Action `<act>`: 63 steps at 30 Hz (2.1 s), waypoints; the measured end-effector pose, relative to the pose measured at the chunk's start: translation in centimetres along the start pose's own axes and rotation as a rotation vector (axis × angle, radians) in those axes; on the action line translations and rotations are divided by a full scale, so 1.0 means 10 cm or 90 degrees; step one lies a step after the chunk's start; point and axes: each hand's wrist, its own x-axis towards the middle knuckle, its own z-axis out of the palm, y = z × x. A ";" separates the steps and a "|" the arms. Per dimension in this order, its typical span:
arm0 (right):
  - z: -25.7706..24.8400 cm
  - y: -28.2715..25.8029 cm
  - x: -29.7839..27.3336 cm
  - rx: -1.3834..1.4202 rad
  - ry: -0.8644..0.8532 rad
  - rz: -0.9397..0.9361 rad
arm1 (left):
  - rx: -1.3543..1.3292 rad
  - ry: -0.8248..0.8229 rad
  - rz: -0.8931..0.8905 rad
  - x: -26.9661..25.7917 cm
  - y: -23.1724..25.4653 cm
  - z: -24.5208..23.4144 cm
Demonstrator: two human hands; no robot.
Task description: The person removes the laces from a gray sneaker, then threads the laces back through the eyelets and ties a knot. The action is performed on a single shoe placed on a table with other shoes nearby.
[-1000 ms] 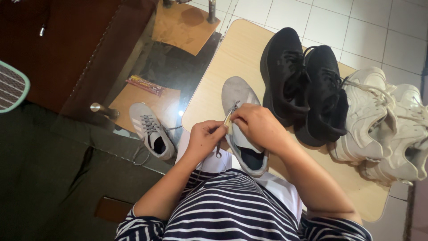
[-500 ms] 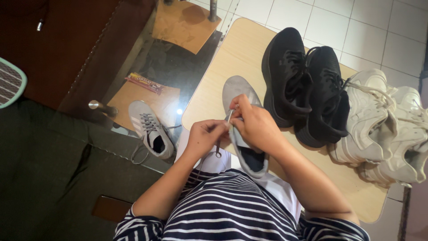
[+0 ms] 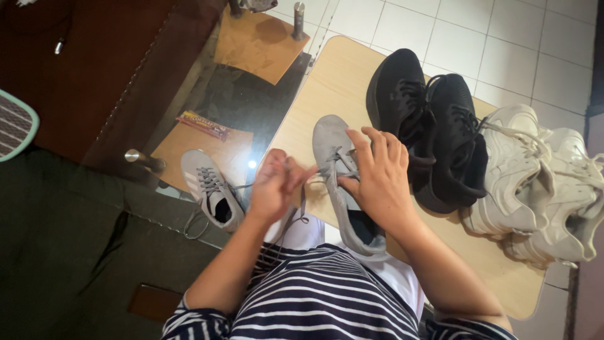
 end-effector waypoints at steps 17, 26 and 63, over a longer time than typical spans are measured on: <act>0.08 0.04 -0.03 -0.018 0.021 0.031 | 0.143 -0.566 -0.313 -0.40 0.94 0.54; 0.10 0.00 -0.05 -0.030 0.016 0.023 | 0.998 -0.007 0.264 -0.18 0.26 0.52; 0.19 0.08 -0.14 -0.065 0.014 0.075 | 0.750 -0.168 0.025 -0.16 0.32 0.34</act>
